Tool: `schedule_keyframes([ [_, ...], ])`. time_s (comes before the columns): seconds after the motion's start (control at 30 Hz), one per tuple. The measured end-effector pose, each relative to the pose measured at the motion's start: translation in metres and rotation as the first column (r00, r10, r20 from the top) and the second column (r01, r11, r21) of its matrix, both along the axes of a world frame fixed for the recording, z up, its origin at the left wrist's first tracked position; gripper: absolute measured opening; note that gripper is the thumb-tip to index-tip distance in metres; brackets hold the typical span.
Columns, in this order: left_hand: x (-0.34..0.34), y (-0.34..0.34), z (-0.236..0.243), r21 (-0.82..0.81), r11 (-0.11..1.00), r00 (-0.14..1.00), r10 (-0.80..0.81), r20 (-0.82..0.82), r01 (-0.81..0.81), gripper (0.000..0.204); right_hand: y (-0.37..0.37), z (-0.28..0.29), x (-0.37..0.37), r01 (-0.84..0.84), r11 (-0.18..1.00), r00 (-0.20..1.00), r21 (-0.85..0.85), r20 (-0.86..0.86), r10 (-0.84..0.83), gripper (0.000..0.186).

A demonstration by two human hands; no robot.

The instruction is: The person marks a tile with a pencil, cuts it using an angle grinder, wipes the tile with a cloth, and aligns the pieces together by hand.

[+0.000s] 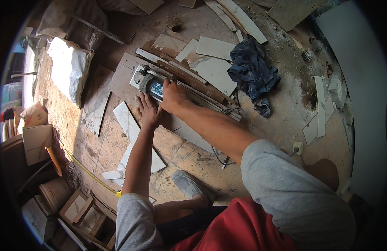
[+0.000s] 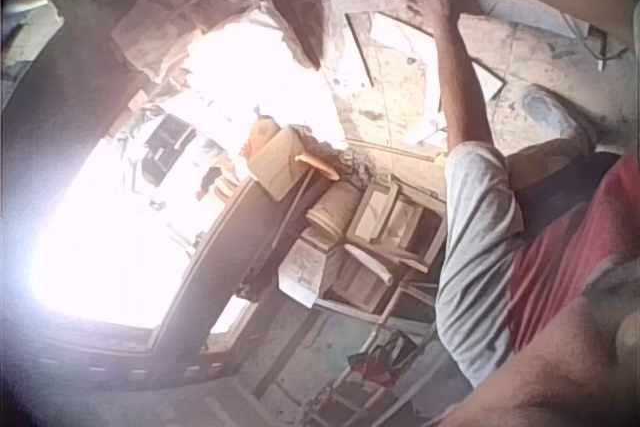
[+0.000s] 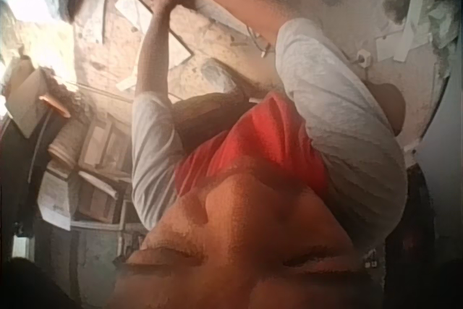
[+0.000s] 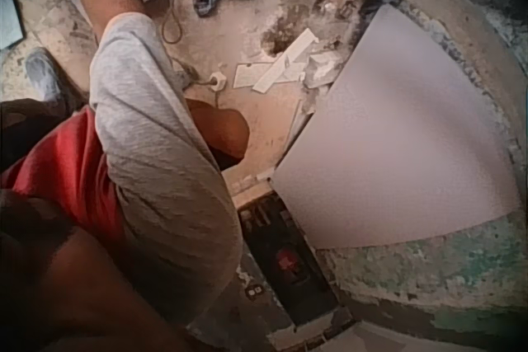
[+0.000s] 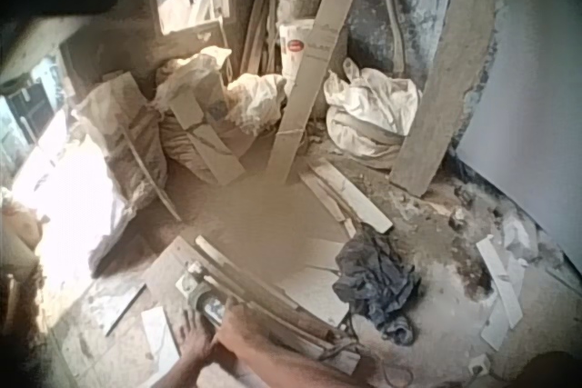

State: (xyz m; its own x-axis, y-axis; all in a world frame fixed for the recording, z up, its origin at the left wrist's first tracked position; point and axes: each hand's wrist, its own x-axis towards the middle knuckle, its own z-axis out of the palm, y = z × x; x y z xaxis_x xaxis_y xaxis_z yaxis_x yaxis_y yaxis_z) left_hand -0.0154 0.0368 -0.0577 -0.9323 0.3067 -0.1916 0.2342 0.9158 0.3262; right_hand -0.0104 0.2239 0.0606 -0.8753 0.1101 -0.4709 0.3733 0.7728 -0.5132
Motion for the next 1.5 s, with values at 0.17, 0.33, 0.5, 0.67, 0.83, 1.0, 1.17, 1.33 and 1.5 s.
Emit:
schedule_keyframes([
  [0.17, 0.0, 0.0, 0.0, 0.008, 1.0, 1.0, -0.004, -0.005, 0.004, 0.104, 0.0, -0.002, 0.002, -0.004, 1.0, 1.0, 0.007, -0.016, 0.004, 0.07],
  [0.33, 0.0, 0.001, 0.002, -0.027, 1.0, 1.0, 0.009, 0.008, -0.009, 0.103, 0.0, -0.002, 0.004, -0.007, 1.0, 1.0, 0.008, -0.018, 0.007, 0.07],
  [0.5, 0.0, 0.001, 0.002, -0.008, 1.0, 1.0, 0.007, 0.02, -0.007, 0.101, 0.001, -0.002, 0.006, -0.009, 1.0, 1.0, 0.001, -0.02, 0.009, 0.069],
  [0.67, 0.0, 0.002, 0.002, -0.022, 1.0, 1.0, 0.013, 0.021, -0.013, 0.098, 0.002, -0.003, 0.006, -0.003, 1.0, 1.0, 0.002, -0.004, 0.003, 0.07],
  [0.83, 0.0, 0.004, 0.007, -0.022, 0.999, 0.999, 0.028, 0.026, -0.028, 0.097, 0.001, -0.005, 0.008, 0.003, 1.0, 1.0, 0.004, -0.026, -0.003, 0.066],
  [1.0, 0.001, 0.007, 0.013, -0.047, 0.998, 0.998, 0.031, 0.049, -0.028, 0.097, 0.003, -0.004, 0.01, 0.003, 1.0, 1.0, -0.011, -0.022, -0.003, 0.063],
  [1.17, 0.001, 0.008, 0.014, -0.025, 0.999, 0.998, 0.034, 0.048, -0.033, 0.097, 0.004, -0.002, 0.012, -0.006, 1.0, 1.0, -0.011, -0.012, 0.006, 0.061],
  [1.33, 0.001, 0.007, 0.012, 0.024, 0.998, 0.998, 0.05, 0.043, -0.051, 0.099, 0.005, 0.0, 0.014, -0.006, 1.0, 1.0, -0.005, 0.001, 0.006, 0.06],
  [1.5, 0.0, 0.006, 0.008, 0.038, 0.999, 0.998, 0.036, 0.042, -0.038, 0.099, 0.007, -0.001, 0.015, -0.011, 1.0, 1.0, -0.011, 0.013, 0.011, 0.058],
])
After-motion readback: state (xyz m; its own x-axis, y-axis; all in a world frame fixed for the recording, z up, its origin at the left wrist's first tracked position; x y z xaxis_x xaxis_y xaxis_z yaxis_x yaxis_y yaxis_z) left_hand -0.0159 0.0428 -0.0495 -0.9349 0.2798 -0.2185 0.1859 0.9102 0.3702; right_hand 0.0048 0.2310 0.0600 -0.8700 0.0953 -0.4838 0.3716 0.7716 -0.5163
